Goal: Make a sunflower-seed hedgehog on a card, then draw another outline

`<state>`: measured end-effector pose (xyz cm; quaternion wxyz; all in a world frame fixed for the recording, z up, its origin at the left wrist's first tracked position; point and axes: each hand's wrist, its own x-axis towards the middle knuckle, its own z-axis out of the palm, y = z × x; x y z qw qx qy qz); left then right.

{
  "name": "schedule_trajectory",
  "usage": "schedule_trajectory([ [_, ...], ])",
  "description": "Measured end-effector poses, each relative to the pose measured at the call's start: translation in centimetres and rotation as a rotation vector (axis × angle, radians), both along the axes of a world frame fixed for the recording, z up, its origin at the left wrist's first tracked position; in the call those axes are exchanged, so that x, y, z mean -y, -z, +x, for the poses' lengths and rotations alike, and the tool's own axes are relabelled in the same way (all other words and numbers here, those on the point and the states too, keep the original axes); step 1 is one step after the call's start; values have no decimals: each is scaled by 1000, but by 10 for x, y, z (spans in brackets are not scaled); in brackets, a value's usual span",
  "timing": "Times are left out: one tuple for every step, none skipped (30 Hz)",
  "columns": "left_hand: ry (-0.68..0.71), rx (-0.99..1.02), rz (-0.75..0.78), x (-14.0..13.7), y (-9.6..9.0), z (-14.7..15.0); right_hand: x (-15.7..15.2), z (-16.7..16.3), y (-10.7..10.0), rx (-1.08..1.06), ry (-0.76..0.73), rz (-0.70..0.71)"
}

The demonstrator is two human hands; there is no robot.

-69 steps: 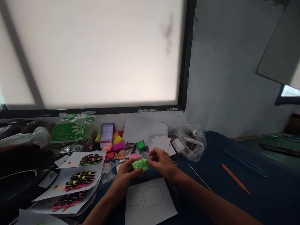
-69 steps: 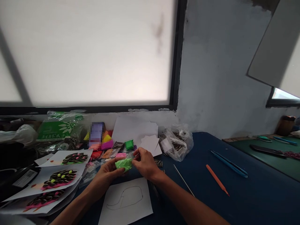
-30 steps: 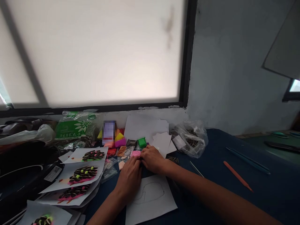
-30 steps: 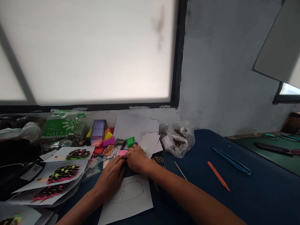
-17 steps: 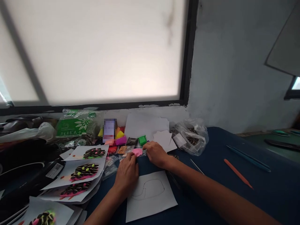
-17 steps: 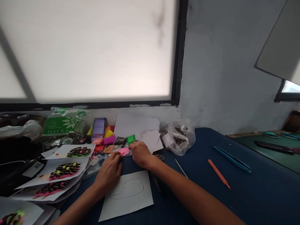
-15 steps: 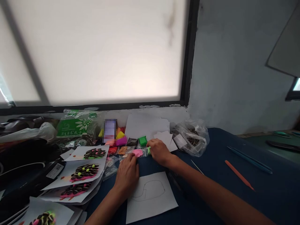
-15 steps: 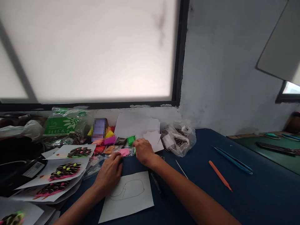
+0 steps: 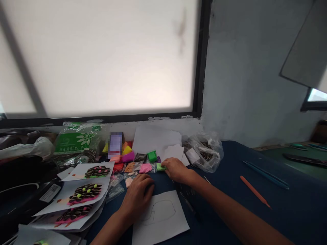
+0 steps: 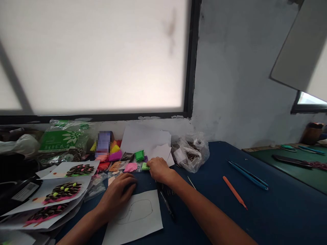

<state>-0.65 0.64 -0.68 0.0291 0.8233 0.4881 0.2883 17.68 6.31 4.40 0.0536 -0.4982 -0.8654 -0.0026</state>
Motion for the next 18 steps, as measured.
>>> schedule_trajectory([
  [28, -13, -16, 1, -1, 0, 2, 0, -4, 8, 10, 3],
  [48, -35, -29, 2, -1, 1, 5, -1, -9, 17, 22, 8],
  [71, -69, -47, 2, -2, 1, 7, 0, -16, 30, 39, 12],
  [89, -106, -67, 3, -2, 1, 10, 0, -22, 50, 56, 7],
  [101, -140, -86, 3, -1, 1, 14, 1, -29, 81, 74, -15],
  [105, -168, -100, 3, -1, 1, 17, 1, -35, 122, 82, -59],
  [101, -188, -105, 3, 1, 2, 20, 2, -41, 166, 78, -113],
  [92, -202, -104, 3, 2, 2, 23, 2, -45, 211, 70, -169],
  [83, -212, -101, 3, 4, 2, 25, 2, -47, 257, 64, -220],
  [77, -220, -100, 3, 5, 2, 27, 1, -49, 299, 60, -268],
  [76, -228, -102, 2, 6, 3, 29, 0, -49, 335, 60, -302],
  [76, -237, -106, 2, 7, 3, 29, -1, -49, 364, 65, -325],
  [78, -247, -114, 2, 7, 3, 30, -1, -48, 387, 73, -340],
  [81, -259, -125, 3, 6, 3, 29, -2, -47, 403, 81, -351],
  [83, -275, -140, 3, 5, 4, 29, -2, -47, 414, 91, -362],
  [83, -290, -156, 4, 3, 4, 28, -1, -46, 421, 101, -372],
  [80, -301, -171, 4, 1, 4, 27, 0, -46, 423, 109, -377],
  [77, -306, -185, 4, 0, 4, 25, 1, -46, 423, 118, -377],
])
